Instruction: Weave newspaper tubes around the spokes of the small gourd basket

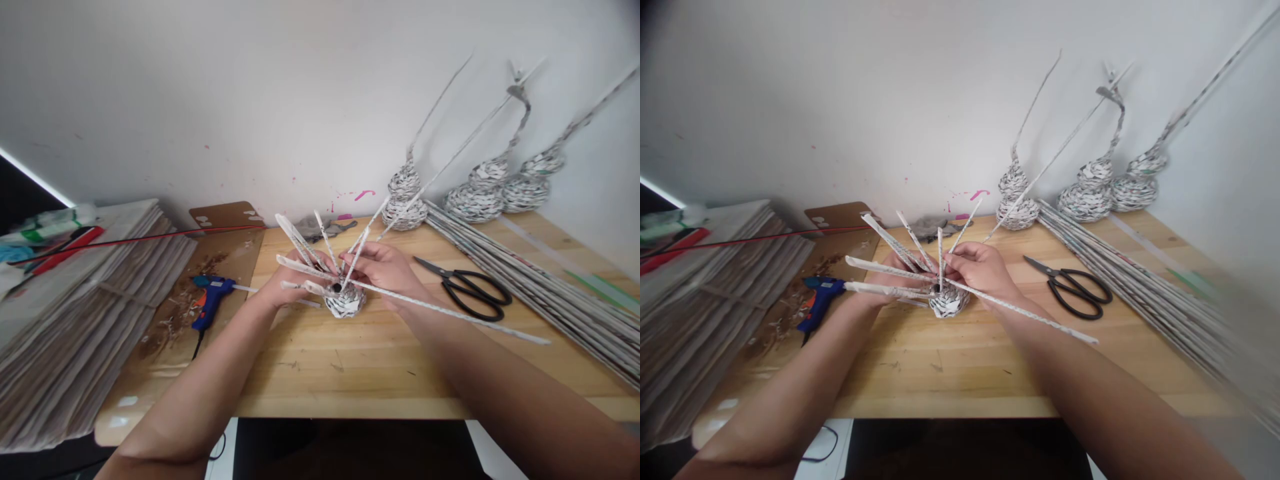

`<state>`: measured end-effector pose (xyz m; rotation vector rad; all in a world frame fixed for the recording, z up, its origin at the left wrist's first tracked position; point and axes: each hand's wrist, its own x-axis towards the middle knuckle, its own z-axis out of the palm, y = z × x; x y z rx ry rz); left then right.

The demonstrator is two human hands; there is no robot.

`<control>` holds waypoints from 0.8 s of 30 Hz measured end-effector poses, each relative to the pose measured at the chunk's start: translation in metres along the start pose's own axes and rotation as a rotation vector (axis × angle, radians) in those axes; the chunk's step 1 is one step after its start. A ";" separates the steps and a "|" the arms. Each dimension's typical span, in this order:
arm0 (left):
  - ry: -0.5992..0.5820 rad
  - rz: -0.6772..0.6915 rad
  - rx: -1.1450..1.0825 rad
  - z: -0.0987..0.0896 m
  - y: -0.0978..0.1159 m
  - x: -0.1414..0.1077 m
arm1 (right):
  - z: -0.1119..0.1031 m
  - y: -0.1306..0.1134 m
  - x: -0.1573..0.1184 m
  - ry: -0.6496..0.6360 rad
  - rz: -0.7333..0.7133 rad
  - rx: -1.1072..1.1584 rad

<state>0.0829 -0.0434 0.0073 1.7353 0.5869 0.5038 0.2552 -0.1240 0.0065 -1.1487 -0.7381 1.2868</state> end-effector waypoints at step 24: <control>-0.063 0.066 0.197 0.011 0.011 0.001 | 0.003 -0.001 -0.014 0.027 -0.680 -0.600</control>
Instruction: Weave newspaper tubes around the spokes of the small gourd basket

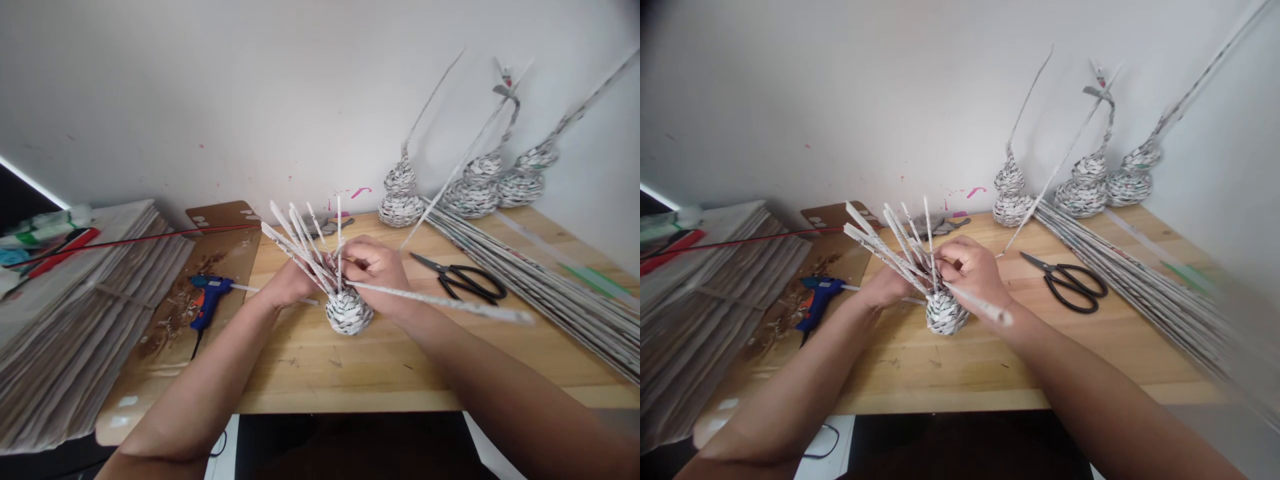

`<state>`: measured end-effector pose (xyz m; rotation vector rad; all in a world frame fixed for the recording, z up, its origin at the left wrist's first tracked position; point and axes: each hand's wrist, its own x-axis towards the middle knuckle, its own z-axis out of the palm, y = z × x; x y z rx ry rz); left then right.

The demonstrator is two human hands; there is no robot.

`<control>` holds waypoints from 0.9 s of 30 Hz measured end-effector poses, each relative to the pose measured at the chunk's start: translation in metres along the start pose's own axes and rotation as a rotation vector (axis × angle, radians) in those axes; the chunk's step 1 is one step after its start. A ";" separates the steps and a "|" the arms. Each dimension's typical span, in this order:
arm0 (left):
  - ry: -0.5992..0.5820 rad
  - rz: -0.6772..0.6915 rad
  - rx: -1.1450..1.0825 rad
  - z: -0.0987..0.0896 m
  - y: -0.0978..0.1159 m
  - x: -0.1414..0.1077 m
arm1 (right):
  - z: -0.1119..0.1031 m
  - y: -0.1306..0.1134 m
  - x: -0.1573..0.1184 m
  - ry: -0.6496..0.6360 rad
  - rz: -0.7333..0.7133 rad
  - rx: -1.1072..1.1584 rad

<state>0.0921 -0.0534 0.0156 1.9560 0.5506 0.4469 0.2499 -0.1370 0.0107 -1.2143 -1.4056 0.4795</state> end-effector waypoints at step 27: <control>0.374 0.086 0.240 -0.006 -0.001 -0.003 | -0.011 0.005 0.008 -0.242 0.274 -0.438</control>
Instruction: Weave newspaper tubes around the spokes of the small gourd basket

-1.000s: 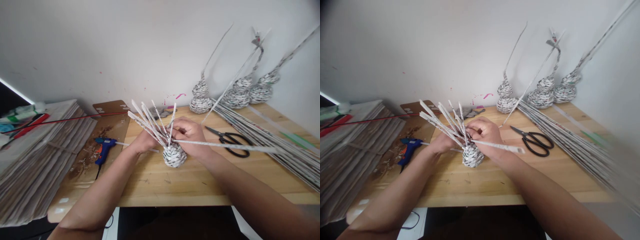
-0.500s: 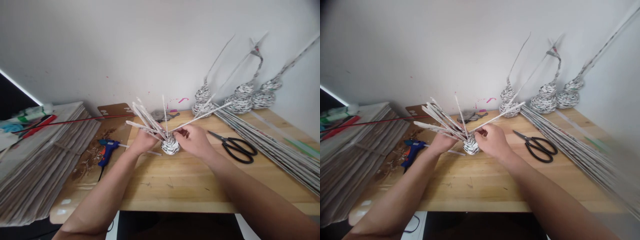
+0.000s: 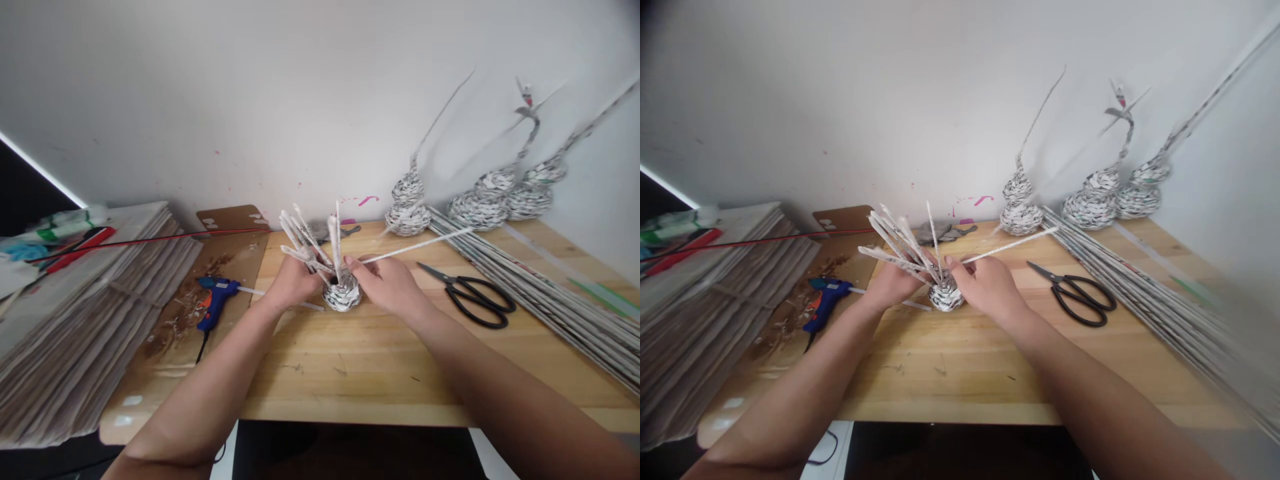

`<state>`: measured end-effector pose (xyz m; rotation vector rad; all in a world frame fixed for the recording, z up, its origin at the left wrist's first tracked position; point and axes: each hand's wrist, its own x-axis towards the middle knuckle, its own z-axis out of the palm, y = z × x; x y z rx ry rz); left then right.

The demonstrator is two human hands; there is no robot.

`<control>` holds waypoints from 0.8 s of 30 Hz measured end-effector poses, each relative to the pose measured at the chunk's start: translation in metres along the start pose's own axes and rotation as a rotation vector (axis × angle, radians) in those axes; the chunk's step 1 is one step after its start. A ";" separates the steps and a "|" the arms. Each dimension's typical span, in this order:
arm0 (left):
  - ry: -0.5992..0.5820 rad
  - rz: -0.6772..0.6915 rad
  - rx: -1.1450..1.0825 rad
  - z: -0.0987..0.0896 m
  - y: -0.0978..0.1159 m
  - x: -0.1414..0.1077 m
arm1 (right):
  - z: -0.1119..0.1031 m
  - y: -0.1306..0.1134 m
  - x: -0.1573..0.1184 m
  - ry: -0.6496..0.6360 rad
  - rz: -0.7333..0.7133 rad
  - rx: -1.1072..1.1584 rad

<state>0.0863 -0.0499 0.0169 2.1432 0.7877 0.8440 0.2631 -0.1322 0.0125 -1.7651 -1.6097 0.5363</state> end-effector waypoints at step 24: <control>-0.141 -0.174 -0.132 -0.002 0.002 0.003 | 0.036 0.005 0.000 0.107 0.112 0.789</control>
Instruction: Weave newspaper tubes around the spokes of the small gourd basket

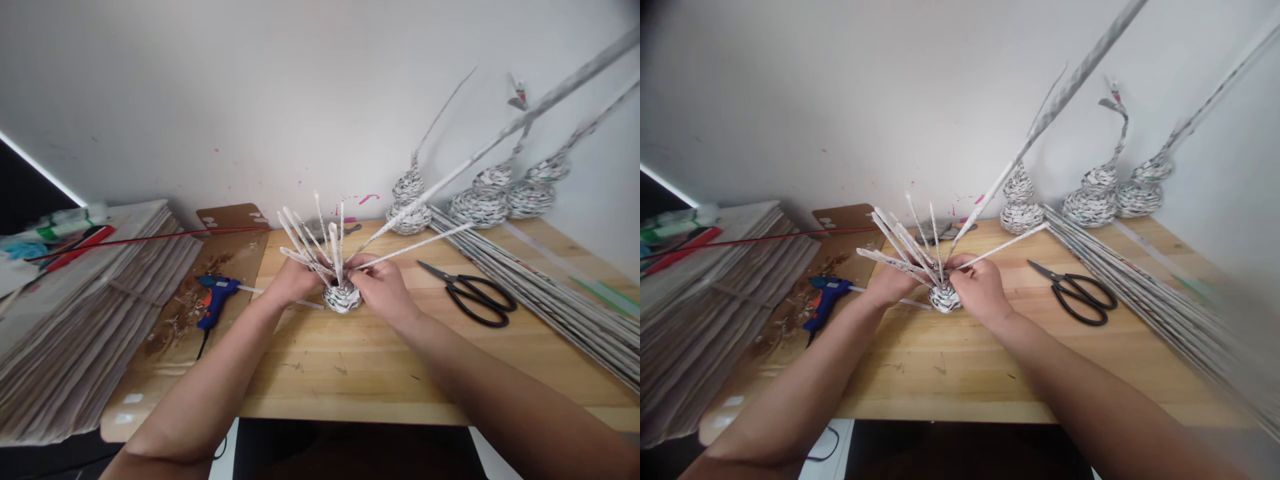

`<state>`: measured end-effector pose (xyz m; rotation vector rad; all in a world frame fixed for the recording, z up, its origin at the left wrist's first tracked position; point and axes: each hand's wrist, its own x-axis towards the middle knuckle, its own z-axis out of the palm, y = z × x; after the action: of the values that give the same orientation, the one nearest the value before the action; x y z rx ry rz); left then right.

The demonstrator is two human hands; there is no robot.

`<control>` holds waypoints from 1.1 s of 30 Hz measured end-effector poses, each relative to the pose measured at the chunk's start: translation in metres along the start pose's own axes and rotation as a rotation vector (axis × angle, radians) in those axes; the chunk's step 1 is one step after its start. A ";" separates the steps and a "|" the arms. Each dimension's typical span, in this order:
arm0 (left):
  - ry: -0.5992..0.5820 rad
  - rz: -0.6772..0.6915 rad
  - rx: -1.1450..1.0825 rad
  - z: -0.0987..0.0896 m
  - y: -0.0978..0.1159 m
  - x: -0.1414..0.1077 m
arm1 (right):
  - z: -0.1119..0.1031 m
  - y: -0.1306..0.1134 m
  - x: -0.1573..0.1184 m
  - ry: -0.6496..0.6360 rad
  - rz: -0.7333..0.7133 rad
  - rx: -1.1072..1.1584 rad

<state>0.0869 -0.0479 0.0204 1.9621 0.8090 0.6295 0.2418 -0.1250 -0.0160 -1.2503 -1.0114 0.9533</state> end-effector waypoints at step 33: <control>0.278 -0.057 -0.127 0.019 0.000 -0.002 | -0.016 -0.020 -0.002 -0.077 -0.215 -0.337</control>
<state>0.0986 -0.0591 0.0112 1.7532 0.9661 0.9101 0.2569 -0.1330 0.0027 -1.3530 -1.3795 0.6861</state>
